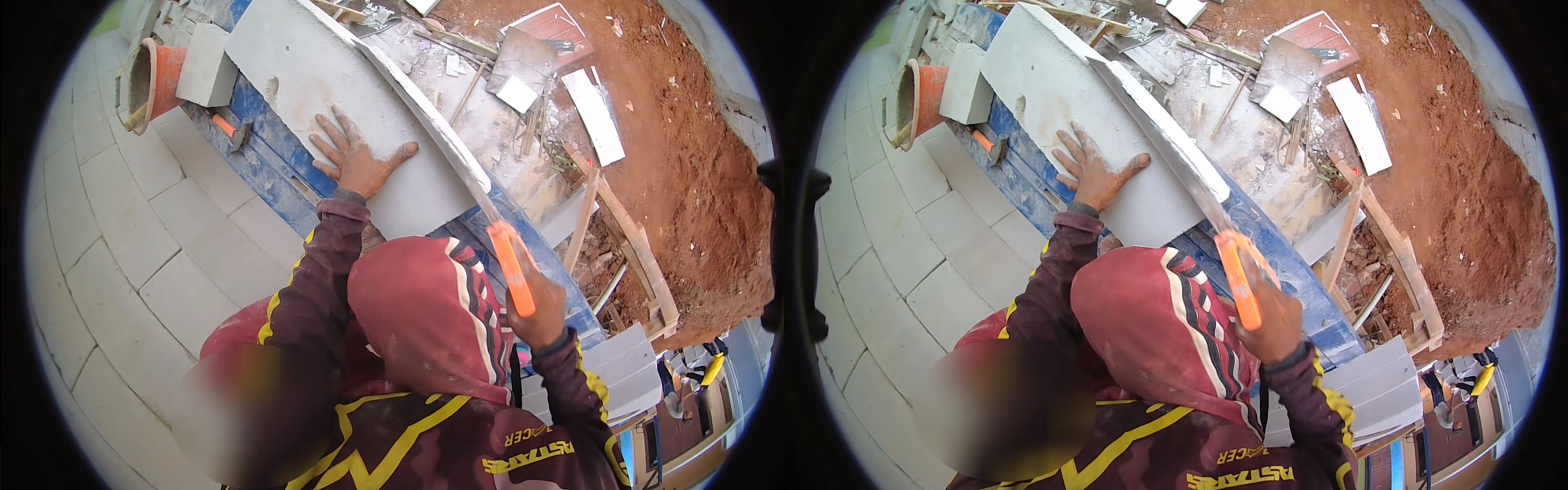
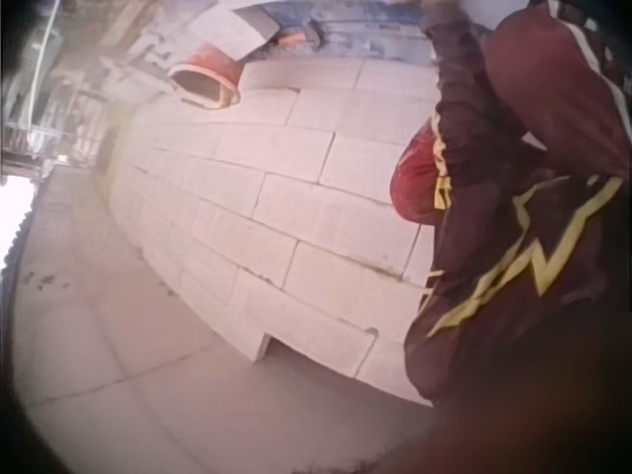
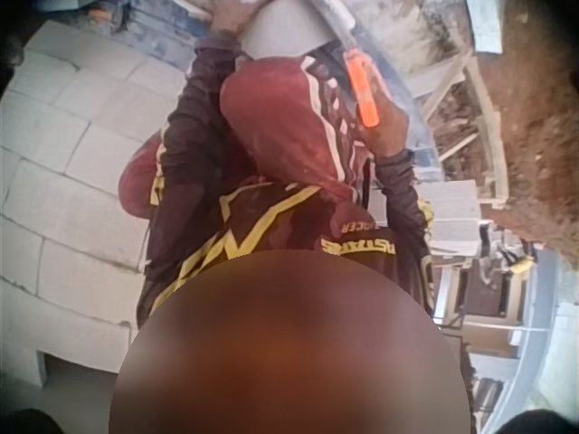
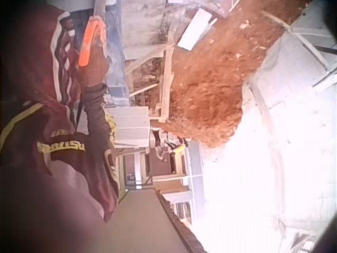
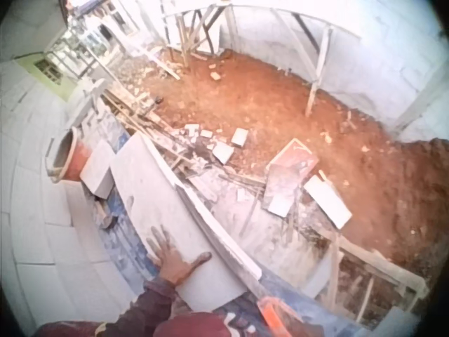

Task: The person measures a wall and a white tile with a tape measure, then uses a hand saw to cut the tile on a wooden workbench. The person holds the tile with one hand and saws with the other, producing cut pieces.

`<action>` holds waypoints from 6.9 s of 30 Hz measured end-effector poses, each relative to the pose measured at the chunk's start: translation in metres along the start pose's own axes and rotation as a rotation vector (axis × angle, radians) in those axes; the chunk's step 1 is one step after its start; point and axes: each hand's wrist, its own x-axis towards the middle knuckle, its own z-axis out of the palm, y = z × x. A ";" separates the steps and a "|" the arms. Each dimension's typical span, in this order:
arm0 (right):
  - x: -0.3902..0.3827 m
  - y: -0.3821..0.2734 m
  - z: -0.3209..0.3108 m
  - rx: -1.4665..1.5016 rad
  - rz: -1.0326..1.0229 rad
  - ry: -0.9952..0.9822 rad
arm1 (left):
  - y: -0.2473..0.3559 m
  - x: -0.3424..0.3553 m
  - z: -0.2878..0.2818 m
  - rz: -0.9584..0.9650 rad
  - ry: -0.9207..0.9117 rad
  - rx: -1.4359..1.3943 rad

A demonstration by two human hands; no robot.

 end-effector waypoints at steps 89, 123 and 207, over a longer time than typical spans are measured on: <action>0.100 -0.030 0.004 0.251 0.172 -0.103 | 0.004 0.005 -0.007 -0.024 -0.139 0.125; 0.158 -0.100 -0.021 0.107 0.094 -0.114 | 0.005 0.010 -0.008 -0.091 -0.248 0.047; 0.091 -0.059 0.004 -0.007 0.021 -0.100 | -0.003 0.002 -0.011 0.044 -0.088 -0.036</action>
